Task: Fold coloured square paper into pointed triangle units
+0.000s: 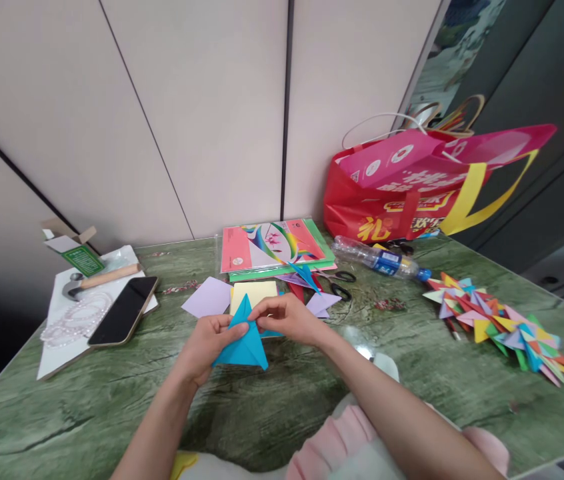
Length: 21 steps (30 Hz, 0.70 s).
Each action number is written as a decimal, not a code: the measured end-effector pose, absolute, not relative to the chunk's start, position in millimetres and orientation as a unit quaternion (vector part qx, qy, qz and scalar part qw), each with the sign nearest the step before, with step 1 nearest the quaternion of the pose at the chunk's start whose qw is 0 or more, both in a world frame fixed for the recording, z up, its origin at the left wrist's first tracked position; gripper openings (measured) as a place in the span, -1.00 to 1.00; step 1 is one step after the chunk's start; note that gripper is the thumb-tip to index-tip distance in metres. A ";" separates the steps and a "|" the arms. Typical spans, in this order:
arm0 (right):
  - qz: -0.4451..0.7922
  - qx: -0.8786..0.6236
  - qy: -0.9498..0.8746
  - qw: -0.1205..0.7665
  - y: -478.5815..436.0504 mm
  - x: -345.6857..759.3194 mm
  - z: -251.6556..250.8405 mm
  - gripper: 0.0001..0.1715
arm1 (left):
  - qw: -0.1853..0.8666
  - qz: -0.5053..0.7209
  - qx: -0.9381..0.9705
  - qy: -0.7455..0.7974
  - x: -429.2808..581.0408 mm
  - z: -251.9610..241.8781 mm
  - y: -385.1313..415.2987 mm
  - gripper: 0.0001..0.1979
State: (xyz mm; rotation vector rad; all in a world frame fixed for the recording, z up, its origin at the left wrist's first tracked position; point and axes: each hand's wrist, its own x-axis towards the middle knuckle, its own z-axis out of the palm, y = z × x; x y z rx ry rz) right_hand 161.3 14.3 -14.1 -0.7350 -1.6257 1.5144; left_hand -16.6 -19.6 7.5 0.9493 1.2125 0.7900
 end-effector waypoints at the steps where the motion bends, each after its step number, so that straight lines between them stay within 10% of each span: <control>1: 0.589 -0.285 -0.647 0.393 14.6 161.6 -14.9 -0.87 | 0.650 0.348 0.417 0.532 -16.6 7.3 -19.7 -0.65; 21: 0.533 -0.275 -0.678 0.424 16.0 163.1 -17.6 -0.91 | 0.655 0.352 0.444 0.500 -14.4 16.3 -20.7 -0.66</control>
